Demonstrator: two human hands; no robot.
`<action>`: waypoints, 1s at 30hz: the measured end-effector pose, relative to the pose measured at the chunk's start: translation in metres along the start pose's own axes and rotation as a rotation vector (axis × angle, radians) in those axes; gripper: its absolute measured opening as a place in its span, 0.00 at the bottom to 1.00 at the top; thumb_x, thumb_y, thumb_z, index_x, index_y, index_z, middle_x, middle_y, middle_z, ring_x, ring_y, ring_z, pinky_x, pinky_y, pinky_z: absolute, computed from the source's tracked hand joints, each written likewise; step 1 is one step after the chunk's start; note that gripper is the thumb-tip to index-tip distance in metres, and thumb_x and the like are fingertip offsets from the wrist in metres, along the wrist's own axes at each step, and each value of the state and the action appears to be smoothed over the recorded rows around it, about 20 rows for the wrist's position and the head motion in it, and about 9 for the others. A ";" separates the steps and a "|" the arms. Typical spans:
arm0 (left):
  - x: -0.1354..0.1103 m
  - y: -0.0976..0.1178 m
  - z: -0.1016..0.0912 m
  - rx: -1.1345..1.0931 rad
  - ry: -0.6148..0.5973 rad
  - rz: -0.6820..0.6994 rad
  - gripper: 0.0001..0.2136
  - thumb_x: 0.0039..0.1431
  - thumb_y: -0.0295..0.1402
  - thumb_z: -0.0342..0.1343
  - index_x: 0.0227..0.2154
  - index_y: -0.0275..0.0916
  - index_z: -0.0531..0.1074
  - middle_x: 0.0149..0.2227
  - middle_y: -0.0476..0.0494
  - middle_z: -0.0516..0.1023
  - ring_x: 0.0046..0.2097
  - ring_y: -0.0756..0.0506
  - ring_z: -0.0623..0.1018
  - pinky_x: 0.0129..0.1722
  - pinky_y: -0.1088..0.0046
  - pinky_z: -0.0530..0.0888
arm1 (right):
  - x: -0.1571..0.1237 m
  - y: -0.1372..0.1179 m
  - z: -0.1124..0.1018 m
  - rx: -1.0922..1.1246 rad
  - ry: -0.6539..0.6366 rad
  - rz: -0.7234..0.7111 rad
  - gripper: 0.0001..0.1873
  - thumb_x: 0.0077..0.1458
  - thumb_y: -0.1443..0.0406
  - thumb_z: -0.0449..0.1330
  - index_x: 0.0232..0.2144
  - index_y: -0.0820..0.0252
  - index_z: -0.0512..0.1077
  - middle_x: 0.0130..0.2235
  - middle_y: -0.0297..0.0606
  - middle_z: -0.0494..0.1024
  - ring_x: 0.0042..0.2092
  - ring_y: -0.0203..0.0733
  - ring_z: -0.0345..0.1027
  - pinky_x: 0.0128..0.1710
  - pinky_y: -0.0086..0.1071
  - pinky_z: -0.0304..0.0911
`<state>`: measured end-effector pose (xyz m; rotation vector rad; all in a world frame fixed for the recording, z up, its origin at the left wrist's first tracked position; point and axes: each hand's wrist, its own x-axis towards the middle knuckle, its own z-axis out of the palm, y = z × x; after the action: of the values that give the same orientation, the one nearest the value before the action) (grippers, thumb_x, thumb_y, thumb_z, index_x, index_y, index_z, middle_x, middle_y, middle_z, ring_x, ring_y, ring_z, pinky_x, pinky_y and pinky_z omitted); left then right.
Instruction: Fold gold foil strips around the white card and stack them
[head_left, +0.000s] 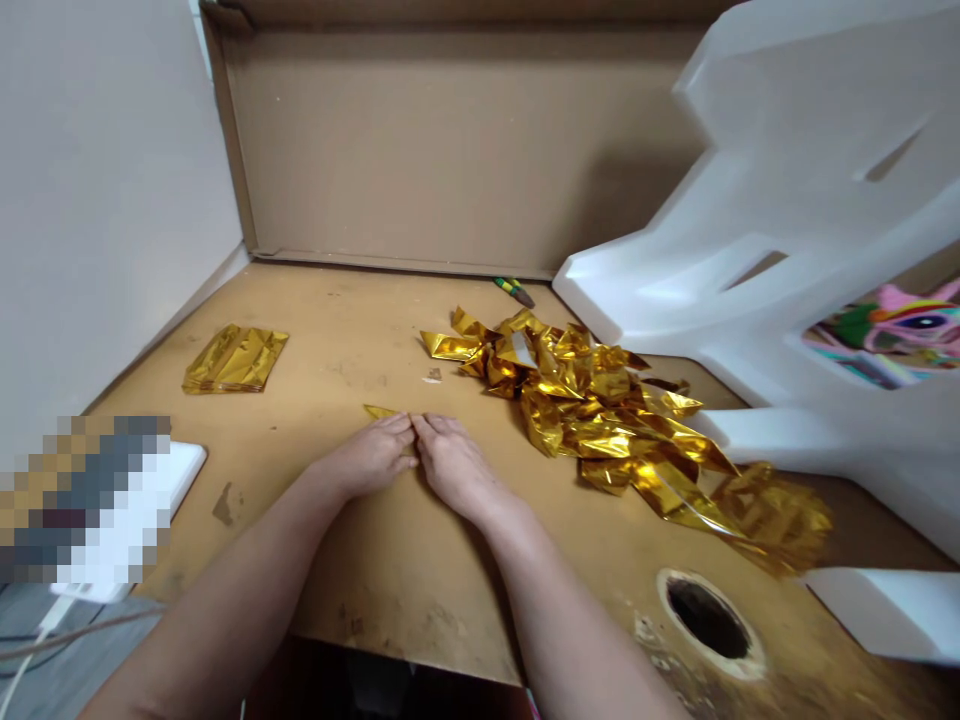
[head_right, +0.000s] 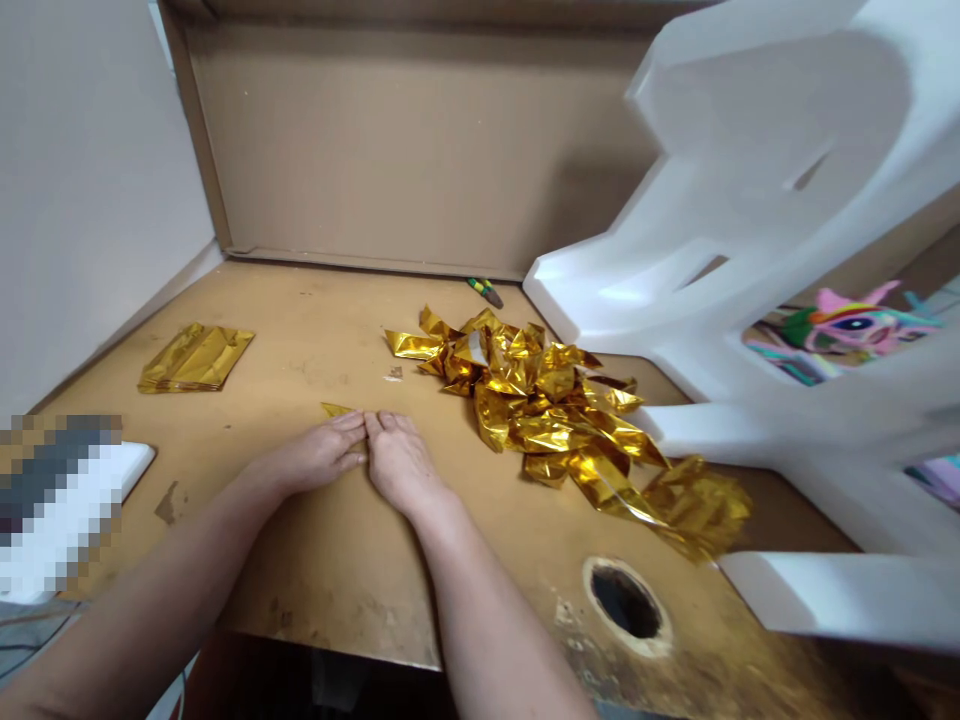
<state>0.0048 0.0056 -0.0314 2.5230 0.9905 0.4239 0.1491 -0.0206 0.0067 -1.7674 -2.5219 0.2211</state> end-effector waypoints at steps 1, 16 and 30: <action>0.000 0.000 0.000 -0.009 0.014 0.011 0.22 0.58 0.30 0.49 0.56 0.38 0.60 0.58 0.38 0.63 0.60 0.44 0.61 0.60 0.62 0.58 | 0.000 0.000 0.001 0.025 -0.017 -0.018 0.26 0.54 0.73 0.47 0.56 0.69 0.59 0.55 0.52 0.66 0.56 0.44 0.58 0.54 0.36 0.50; -0.014 -0.030 -0.022 -0.134 0.020 -0.244 0.17 0.56 0.34 0.51 0.49 0.40 0.70 0.56 0.45 0.66 0.56 0.44 0.67 0.58 0.65 0.60 | -0.005 0.002 -0.014 0.031 -0.085 0.200 0.23 0.53 0.76 0.43 0.49 0.63 0.66 0.46 0.49 0.74 0.46 0.44 0.69 0.40 0.31 0.57; -0.012 -0.033 -0.019 -0.013 0.109 -0.301 0.14 0.48 0.33 0.60 0.40 0.41 0.75 0.51 0.45 0.73 0.52 0.43 0.72 0.55 0.67 0.65 | -0.005 0.002 -0.015 -0.008 -0.074 0.224 0.15 0.56 0.69 0.50 0.46 0.63 0.67 0.42 0.48 0.76 0.44 0.45 0.69 0.39 0.30 0.57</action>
<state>-0.0301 0.0241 -0.0314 2.3077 1.3778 0.4769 0.1548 -0.0233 0.0211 -2.0817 -2.3715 0.2915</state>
